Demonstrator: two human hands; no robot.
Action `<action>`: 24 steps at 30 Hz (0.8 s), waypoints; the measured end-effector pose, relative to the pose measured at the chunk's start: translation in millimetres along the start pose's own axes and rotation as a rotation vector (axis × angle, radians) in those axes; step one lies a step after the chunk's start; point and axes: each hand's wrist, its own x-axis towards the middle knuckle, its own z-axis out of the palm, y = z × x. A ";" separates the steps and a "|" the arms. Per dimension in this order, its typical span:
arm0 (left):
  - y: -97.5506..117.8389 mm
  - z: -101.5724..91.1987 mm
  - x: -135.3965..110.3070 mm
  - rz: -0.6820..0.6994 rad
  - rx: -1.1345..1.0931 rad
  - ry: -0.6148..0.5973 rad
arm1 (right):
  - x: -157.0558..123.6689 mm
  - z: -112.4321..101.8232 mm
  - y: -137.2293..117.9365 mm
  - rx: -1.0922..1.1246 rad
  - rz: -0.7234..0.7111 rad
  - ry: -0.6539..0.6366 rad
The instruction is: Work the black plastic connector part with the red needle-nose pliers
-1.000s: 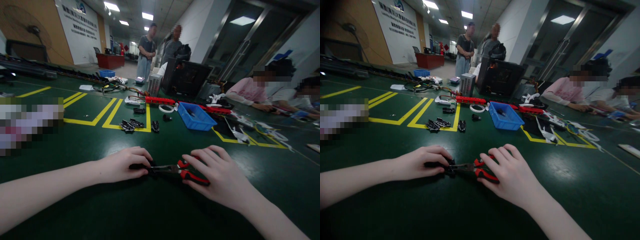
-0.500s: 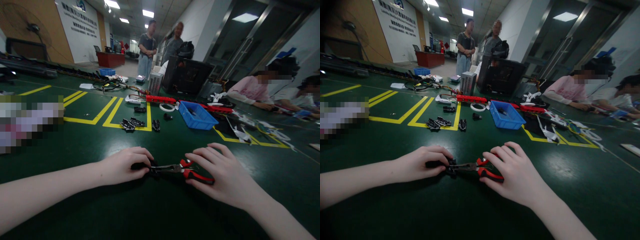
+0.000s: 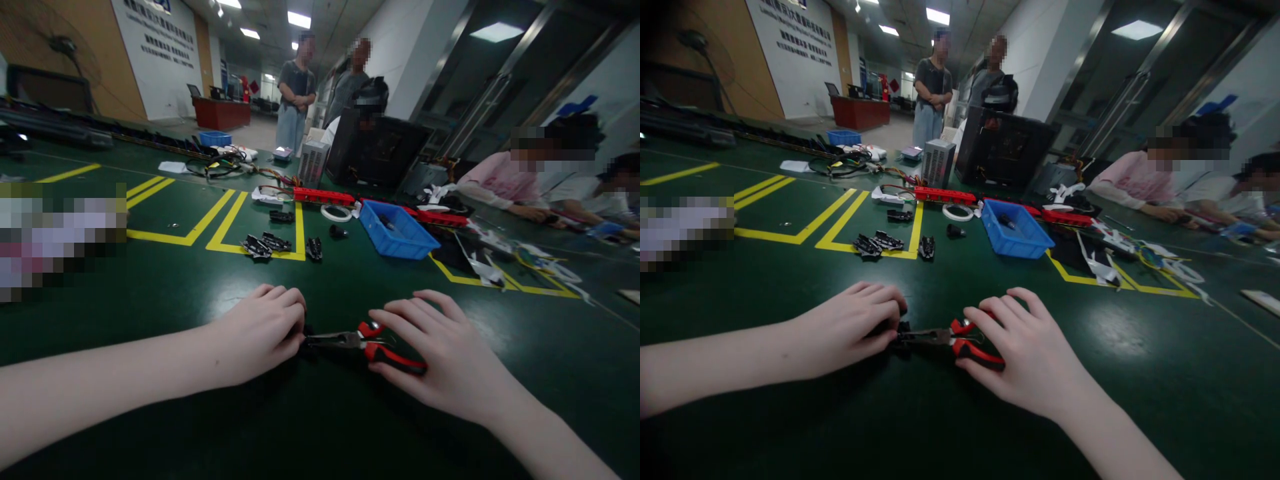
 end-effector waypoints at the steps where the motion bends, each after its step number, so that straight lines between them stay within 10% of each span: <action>1: 0.4 1.7 -1.1 -0.001 0.010 0.008 | -0.2 -0.2 -0.1 -0.006 -0.005 0.004; 24: 5.0 8.1 -4.2 0.002 0.071 0.017 | -1.3 -5.3 -0.1 -0.069 -0.030 0.022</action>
